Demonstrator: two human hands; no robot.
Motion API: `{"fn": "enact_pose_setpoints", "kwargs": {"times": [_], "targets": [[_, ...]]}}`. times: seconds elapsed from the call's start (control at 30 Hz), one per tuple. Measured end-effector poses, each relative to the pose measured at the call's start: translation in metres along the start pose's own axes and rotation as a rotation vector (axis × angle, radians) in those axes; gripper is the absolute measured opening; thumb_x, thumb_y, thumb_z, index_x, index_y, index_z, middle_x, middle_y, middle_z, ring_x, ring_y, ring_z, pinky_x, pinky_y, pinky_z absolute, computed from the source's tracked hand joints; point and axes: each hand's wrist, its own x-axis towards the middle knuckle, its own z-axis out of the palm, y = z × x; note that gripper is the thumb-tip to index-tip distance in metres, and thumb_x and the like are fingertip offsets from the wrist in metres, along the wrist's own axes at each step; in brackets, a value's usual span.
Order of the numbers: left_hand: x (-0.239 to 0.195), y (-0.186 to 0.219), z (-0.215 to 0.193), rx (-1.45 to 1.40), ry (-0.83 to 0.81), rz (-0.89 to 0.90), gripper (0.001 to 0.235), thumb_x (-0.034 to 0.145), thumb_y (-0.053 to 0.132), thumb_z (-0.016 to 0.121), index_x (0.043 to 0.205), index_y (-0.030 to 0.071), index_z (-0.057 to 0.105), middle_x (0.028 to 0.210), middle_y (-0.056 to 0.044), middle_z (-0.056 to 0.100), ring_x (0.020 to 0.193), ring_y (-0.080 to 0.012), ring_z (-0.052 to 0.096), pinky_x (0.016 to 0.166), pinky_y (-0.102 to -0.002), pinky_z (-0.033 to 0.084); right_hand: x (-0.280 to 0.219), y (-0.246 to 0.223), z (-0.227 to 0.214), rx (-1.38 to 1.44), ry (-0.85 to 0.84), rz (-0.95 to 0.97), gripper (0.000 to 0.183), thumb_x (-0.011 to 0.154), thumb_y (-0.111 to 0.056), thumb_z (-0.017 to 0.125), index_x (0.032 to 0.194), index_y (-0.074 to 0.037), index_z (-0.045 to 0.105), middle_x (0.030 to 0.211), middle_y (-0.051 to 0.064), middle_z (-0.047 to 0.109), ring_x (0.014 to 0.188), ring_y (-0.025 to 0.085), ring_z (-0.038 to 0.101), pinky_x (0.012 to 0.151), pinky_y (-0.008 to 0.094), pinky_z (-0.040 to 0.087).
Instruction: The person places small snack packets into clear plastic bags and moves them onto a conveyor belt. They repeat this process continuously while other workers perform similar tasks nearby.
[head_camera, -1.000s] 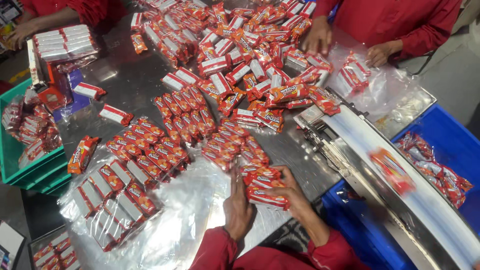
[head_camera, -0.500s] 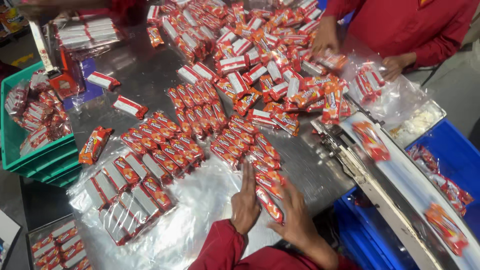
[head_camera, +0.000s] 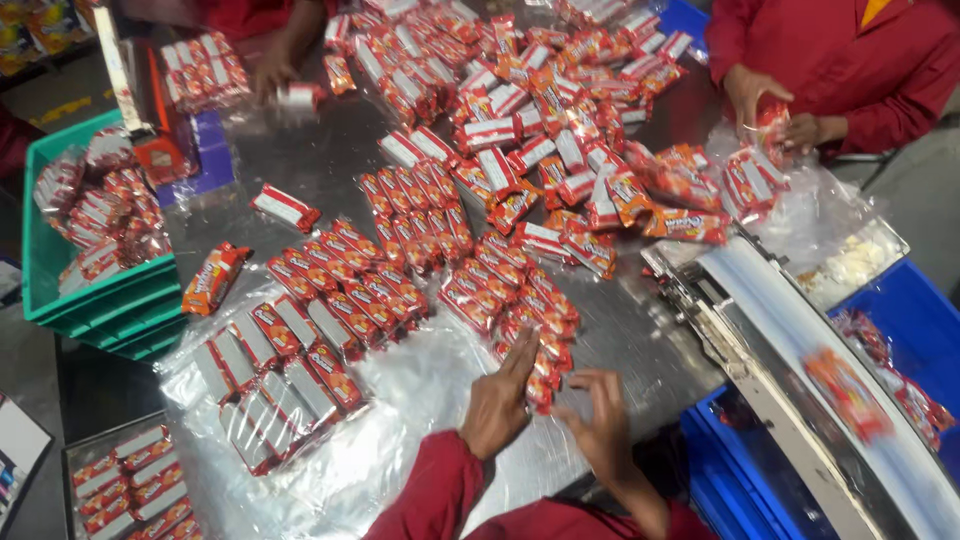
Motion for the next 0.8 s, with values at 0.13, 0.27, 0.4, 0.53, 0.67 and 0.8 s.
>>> {"fn": "enact_pose_setpoints", "kwargs": {"times": [0.13, 0.27, 0.4, 0.53, 0.67, 0.8], "targets": [[0.006, 0.023, 0.003, -0.028, -0.044, 0.365, 0.069, 0.064, 0.0, 0.066, 0.129, 0.014, 0.051, 0.12, -0.014, 0.057, 0.093, -0.0387, 0.069, 0.072, -0.045, 0.056, 0.004, 0.037, 0.016, -0.431, 0.045, 0.053, 0.02, 0.083, -0.024, 0.078, 0.091, -0.013, 0.063, 0.093, 0.004, 0.063, 0.098, 0.024, 0.059, 0.092, 0.044, 0.041], [-0.007, 0.015, -0.041, 0.001, -0.187, -0.341, 0.069, 0.082, 0.004, 0.068, 0.148, 0.007, 0.046, 0.088, -0.02, 0.068, 0.083, -0.0381, 0.069, 0.072, -0.047, 0.055, 0.053, 0.029, 0.059, -0.596, 0.147, -0.183, 0.02, 0.083, -0.025, 0.071, 0.097, -0.011, 0.067, 0.102, 0.005, 0.067, 0.105, 0.028, 0.059, 0.092, 0.047, 0.041], [-0.03, -0.023, -0.065, 0.226, 0.043, -0.305, 0.024, 0.077, 0.008, 0.071, 0.094, -0.001, 0.057, 0.099, -0.025, 0.062, 0.075, -0.0437, 0.064, 0.065, -0.052, 0.051, 0.144, -0.028, 0.105, -0.417, -0.093, -0.328, 0.055, 0.087, -0.03, 0.078, 0.135, -0.008, 0.062, 0.122, 0.015, 0.065, 0.124, 0.036, 0.055, 0.109, 0.052, 0.037], [-0.044, -0.023, -0.072, 0.189, 0.006, -0.256, 0.01, 0.085, 0.008, 0.065, 0.09, 0.001, 0.06, 0.096, -0.02, 0.064, 0.076, -0.043, 0.064, 0.066, -0.053, 0.05, 0.17, -0.074, 0.089, 0.195, -0.414, -0.333, 0.078, 0.085, -0.025, 0.078, 0.154, -0.011, 0.044, 0.162, 0.017, 0.042, 0.146, 0.035, 0.042, 0.117, 0.049, 0.033], [-0.059, -0.01, -0.064, 0.168, -0.013, -0.263, 0.01, 0.088, 0.012, 0.066, 0.092, 0.004, 0.062, 0.098, -0.018, 0.065, 0.077, -0.0425, 0.065, 0.063, -0.051, 0.05, 0.085, -0.037, 0.041, -0.269, -0.414, -0.389, 0.075, 0.081, -0.024, 0.077, 0.151, -0.019, 0.049, 0.156, 0.009, 0.049, 0.141, 0.033, 0.046, 0.117, 0.051, 0.032], [-0.072, -0.023, -0.03, 0.217, -0.088, -0.367, 0.02, 0.079, 0.014, 0.071, 0.093, 0.003, 0.063, 0.099, -0.018, 0.065, 0.08, -0.0411, 0.067, 0.064, -0.052, 0.05, 0.017, 0.018, -0.019, -0.215, -0.378, -0.318, 0.066, 0.082, -0.027, 0.078, 0.143, -0.014, 0.058, 0.149, 0.017, 0.054, 0.14, 0.037, 0.048, 0.116, 0.053, 0.032]]}}
